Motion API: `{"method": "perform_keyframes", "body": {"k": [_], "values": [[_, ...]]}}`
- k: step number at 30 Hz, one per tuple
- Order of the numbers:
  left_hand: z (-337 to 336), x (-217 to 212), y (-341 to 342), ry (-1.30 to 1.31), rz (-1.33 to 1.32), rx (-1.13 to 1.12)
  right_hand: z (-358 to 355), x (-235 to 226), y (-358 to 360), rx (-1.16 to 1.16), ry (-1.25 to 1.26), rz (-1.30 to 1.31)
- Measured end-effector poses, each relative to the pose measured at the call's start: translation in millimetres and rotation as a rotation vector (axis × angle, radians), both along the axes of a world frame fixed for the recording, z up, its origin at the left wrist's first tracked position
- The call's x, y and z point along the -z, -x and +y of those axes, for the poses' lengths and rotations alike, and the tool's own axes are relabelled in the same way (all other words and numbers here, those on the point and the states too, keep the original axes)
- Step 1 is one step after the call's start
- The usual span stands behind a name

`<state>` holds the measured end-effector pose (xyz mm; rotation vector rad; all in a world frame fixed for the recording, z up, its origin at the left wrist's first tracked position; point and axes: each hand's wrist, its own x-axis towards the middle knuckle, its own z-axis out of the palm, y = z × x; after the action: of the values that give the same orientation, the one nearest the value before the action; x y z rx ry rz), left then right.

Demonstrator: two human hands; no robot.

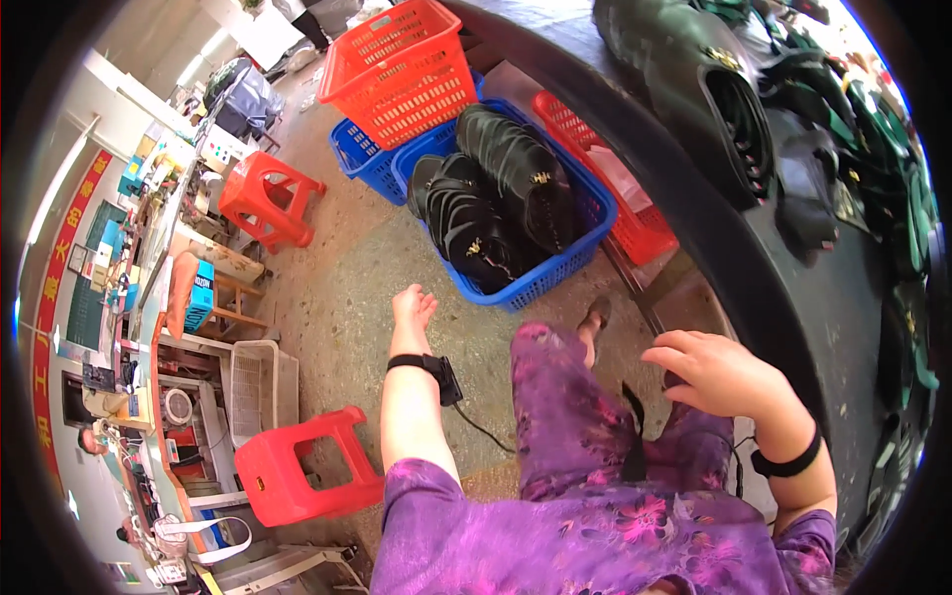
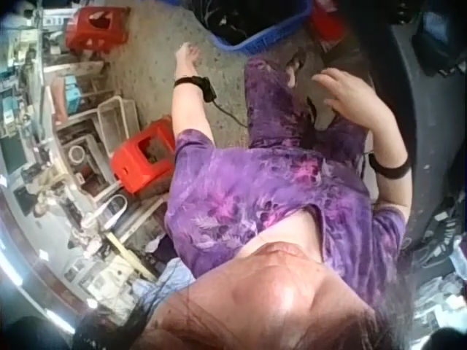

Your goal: Assembling and checking black shoe uppers with gold hardware at a manufacturing station.

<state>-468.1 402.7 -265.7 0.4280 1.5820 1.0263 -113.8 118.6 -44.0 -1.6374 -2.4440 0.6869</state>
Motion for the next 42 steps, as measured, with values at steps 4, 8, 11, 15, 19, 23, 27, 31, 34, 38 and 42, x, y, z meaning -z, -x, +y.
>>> {"method": "perform_keyframes", "body": {"k": [4, 8, 11, 15, 19, 23, 27, 31, 34, 38, 42], "values": [[17.0, 21.6, -0.6, 0.065, -0.207, 0.003, 81.6, 57.5, 12.4, -0.034, 0.025, 0.047], [25.9, 33.1, -2.4, 0.065, -0.176, 0.004, 143.2, 124.1, 24.3, 0.012, 0.168, 0.180], [46.2, 38.5, -12.8, 0.067, -0.039, 0.115, 180.1, 152.0, 28.4, 0.114, 0.339, 0.301], [77.7, 59.7, -31.9, -0.001, 0.258, 0.300, 228.0, 204.4, 31.3, 0.220, 0.391, 0.425], [75.2, 105.6, -35.1, 0.057, 0.224, 0.164, 267.5, 244.7, 42.9, 0.326, 0.606, 0.495], [-22.4, 155.3, 1.3, 0.149, 0.519, 0.453, 287.2, 282.6, 48.3, 0.253, 0.731, 0.441], [-153.1, 123.4, 60.2, 0.541, 0.317, 1.619, 288.3, 298.0, 39.7, 0.203, 0.766, 0.309], [-126.9, 52.3, 100.6, 0.786, -0.053, 1.141, 281.8, 311.2, 31.9, 0.246, 0.844, 0.242], [-86.2, 32.2, 120.2, 0.817, 0.021, 1.233, 283.7, 315.3, 39.3, 0.237, 0.868, 0.201], [-37.9, 26.9, 137.2, 0.835, 0.106, 1.387, 291.3, 311.5, 50.7, 0.212, 0.859, 0.169], [-9.0, 18.6, 154.6, 0.890, 0.184, 1.543, 304.5, 314.1, 64.9, 0.405, 0.826, 0.351]]}}
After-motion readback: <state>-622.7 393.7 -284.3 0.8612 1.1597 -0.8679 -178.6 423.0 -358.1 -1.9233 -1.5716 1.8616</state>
